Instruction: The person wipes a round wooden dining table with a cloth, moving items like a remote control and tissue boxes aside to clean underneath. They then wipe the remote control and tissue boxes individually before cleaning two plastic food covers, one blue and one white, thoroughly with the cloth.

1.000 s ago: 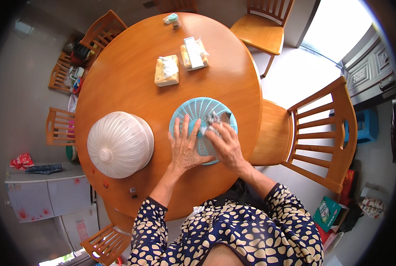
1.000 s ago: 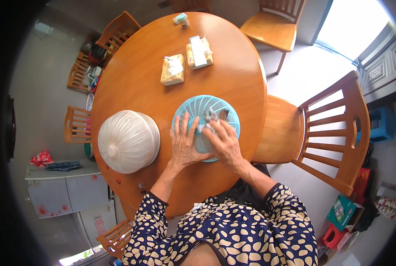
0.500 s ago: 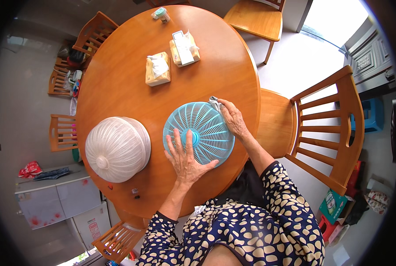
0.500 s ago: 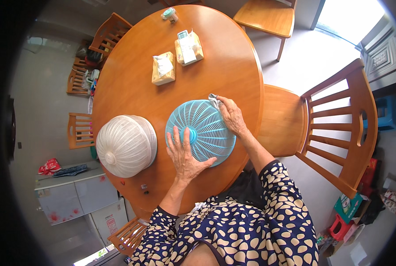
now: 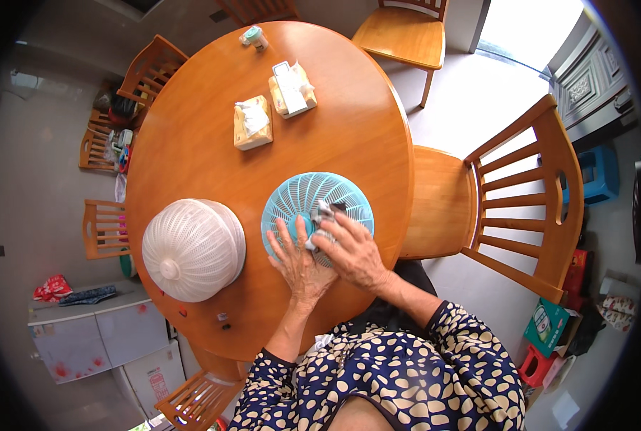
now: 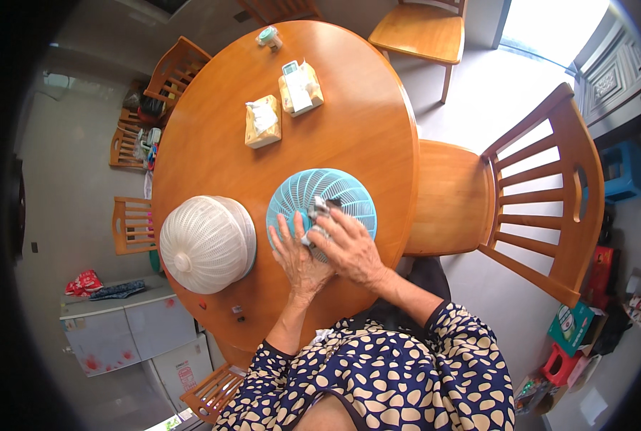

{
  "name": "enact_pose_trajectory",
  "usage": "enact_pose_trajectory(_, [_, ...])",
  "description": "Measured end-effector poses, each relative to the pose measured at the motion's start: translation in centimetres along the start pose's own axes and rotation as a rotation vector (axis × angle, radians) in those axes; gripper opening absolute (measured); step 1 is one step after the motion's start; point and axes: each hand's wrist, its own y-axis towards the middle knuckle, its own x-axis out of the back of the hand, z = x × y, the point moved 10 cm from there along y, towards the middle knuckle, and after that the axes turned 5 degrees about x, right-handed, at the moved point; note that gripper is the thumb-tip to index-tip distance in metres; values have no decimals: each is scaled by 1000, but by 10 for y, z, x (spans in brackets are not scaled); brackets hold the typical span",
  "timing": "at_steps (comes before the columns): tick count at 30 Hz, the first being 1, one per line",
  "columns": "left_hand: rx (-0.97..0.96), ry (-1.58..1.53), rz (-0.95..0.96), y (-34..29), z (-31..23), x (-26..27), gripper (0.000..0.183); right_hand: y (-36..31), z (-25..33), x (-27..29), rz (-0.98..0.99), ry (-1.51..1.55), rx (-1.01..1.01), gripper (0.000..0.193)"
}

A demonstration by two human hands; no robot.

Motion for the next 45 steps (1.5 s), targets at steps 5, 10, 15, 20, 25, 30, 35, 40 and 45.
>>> enact_pose_trajectory(5, [40, 51, 185, -1, -9, 3, 137, 37, -54, 5, -105, 58, -145, 37])
enact_pose_trajectory(10, [38, 35, 158, -1, -9, 1, 138, 5, -142, -21, -124, 266, -638, 34])
enact_pose_trajectory(15, [78, 40, 165, 1, -6, -4, 137, -46, -131, -24, -241, 277, -847, 45])
enact_pose_trajectory(20, [31, 33, 117, 0, -5, -5, 132, -44, -42, 1, -360, 144, -514, 47])
enact_pose_trajectory(25, [-12, 126, 44, -3, 7, -21, 130, -18, 0, -3, -132, -72, -168, 48])
enact_pose_trajectory(30, [45, 84, 172, -2, -5, -3, 136, 30, -48, -5, -70, -2, -195, 41])
enact_pose_trajectory(35, [52, 65, 169, 0, -5, -5, 139, 42, -106, -21, -36, 258, -367, 36])
enact_pose_trajectory(40, [60, 74, 178, 2, -6, -7, 139, 10, -173, -47, -75, 451, -750, 36])
enact_pose_trajectory(45, [68, 86, 171, 1, -4, -7, 138, -6, -136, -25, -226, 284, -745, 37])
